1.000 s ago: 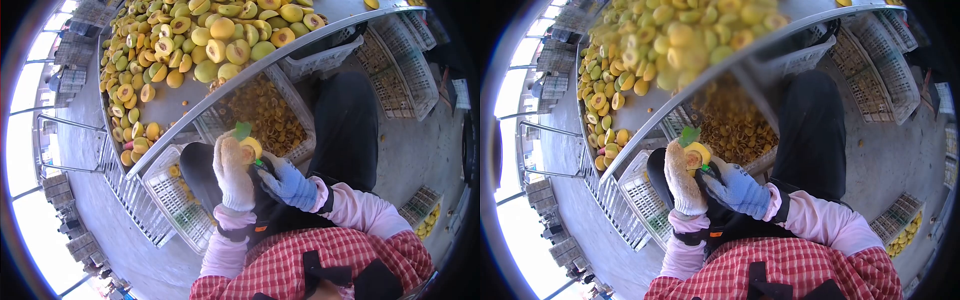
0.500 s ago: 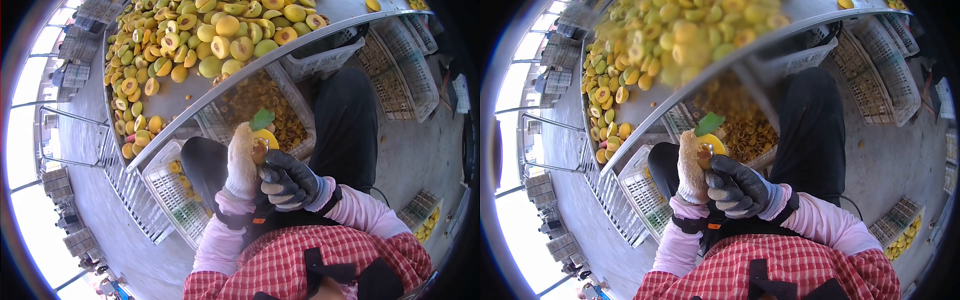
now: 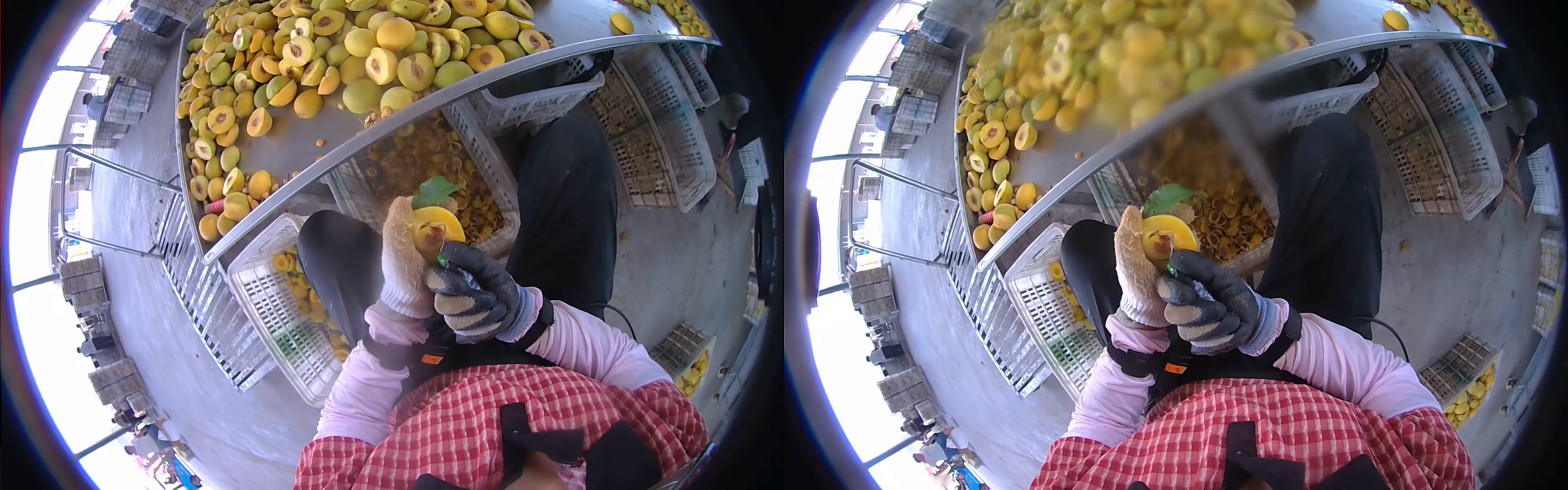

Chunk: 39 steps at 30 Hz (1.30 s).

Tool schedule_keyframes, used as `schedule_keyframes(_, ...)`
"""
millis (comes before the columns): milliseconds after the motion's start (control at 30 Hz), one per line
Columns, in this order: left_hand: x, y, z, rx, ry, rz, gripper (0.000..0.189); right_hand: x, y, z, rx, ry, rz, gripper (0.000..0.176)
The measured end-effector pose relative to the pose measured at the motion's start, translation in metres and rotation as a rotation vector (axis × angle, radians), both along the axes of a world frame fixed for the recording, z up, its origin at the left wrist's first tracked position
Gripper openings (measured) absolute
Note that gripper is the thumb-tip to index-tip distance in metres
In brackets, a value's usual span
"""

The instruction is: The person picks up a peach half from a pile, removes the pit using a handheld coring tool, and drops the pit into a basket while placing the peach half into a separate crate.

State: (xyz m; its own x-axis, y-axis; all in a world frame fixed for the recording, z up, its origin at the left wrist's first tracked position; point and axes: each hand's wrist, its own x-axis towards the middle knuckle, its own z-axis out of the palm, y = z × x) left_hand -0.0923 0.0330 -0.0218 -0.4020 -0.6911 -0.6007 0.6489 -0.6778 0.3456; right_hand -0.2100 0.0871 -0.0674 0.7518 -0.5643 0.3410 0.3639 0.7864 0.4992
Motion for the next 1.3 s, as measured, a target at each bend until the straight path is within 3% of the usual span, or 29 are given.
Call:
schedule_keyframes(100,0.001,0.0,0.004,-0.07,-0.086,-0.01,0.047,-0.001,0.001,0.001,-0.014,0.067,0.009,0.052)
schedule_keyframes(200,0.001,0.002,0.007,0.009,-0.09,0.06,0.046,-0.008,0.004,0.005,-0.176,0.373,-0.049,0.05)
schedule_keyframes(300,0.017,0.006,-0.022,0.061,-0.086,0.18,0.044,-0.025,-0.009,-0.004,-0.15,0.487,-0.167,0.048)
schedule_keyframes(400,0.038,0.011,-0.018,-0.221,-0.378,0.163,0.045,-0.022,-0.014,-0.005,-0.216,1.52,-0.179,0.047)
schedule_keyframes(433,0.036,0.01,-0.009,-0.182,-0.334,0.206,0.044,-0.019,-0.016,0.012,-0.23,1.542,-0.206,0.037)
schedule_keyframes(533,0.022,0.018,-0.004,-0.324,-0.567,0.28,0.041,0.023,-0.021,0.012,-0.258,1.582,-0.682,0.03)
schedule_keyframes(567,0.025,0.02,-0.005,-0.403,-0.638,0.272,0.039,0.011,-0.024,0.025,-0.321,1.643,-0.516,0.032)
schedule_keyframes(667,0.053,0.02,0.011,-0.318,-0.708,0.219,0.036,0.003,-0.026,0.016,-0.233,1.668,-0.516,0.031)
schedule_keyframes(700,0.052,0.015,0.024,-0.302,-0.742,0.353,0.034,-0.004,-0.024,0.021,-0.121,1.534,-0.469,0.031)
schedule_keyframes(733,0.057,0.014,0.024,-0.279,-0.755,0.441,0.03,-0.007,-0.026,0.021,-0.101,1.581,-0.469,0.031)
schedule_keyframes(800,0.082,0.012,0.007,-0.641,-1.298,-0.266,0.028,-0.013,-0.029,0.023,-0.059,1.679,-0.462,0.031)
schedule_keyframes(833,0.083,0.007,0.008,-1.01,-1.604,-0.765,0.041,-0.018,-0.03,0.025,-0.11,1.658,-0.443,0.029)
schedule_keyframes(867,0.072,0.01,0.025,-0.829,-1.518,-0.949,0.059,-0.017,-0.03,0.027,-0.115,1.62,-0.465,0.029)
schedule_keyframes(933,0.075,0.015,0.006,-0.774,-0.952,-0.452,0.087,-0.005,-0.03,0.03,-0.135,1.52,-0.524,0.03)
schedule_keyframes(1000,0.057,0.011,0.018,-0.673,-0.664,-0.111,0.065,0.009,-0.022,0.007,-0.439,1.507,-0.522,0.034)
schedule_keyframes(1033,0.066,0.006,0.041,-0.434,-0.852,-0.346,0.052,0.012,-0.022,0.008,-0.46,1.51,-0.545,0.033)
schedule_keyframes(1067,0.078,-0.001,0.034,-0.731,-1.053,-0.307,0.04,0.009,-0.025,0.009,-0.482,1.518,-0.567,0.033)
schedule_keyframes(1133,0.136,-0.023,0.029,-0.767,-1.329,-0.054,0.031,-0.021,-0.03,0.01,-0.243,1.447,-0.347,0.031)
schedule_keyframes(1167,0.146,-0.038,0.062,-0.639,-1.482,-0.107,0.028,-0.025,-0.033,0.01,-0.108,1.59,-0.312,0.027)
schedule_keyframes(1200,0.197,-0.052,0.05,-0.804,-1.837,-0.431,0.033,-0.026,-0.036,0.011,-0.102,1.612,-0.299,0.028)
schedule_keyframes(1233,0.211,-0.064,0.065,-0.668,-2.035,-0.849,0.041,-0.027,-0.039,0.012,-0.099,1.635,-0.286,0.028)
schedule_keyframes(1267,0.22,-0.08,0.07,-0.62,-2.058,-1.265,0.046,-0.026,-0.041,0.012,-0.098,1.656,-0.271,0.029)
schedule_keyframes(1300,0.217,-0.095,0.07,-0.634,-2.02,-1.092,0.043,-0.02,-0.043,0.012,-0.139,1.636,-0.25,0.028)
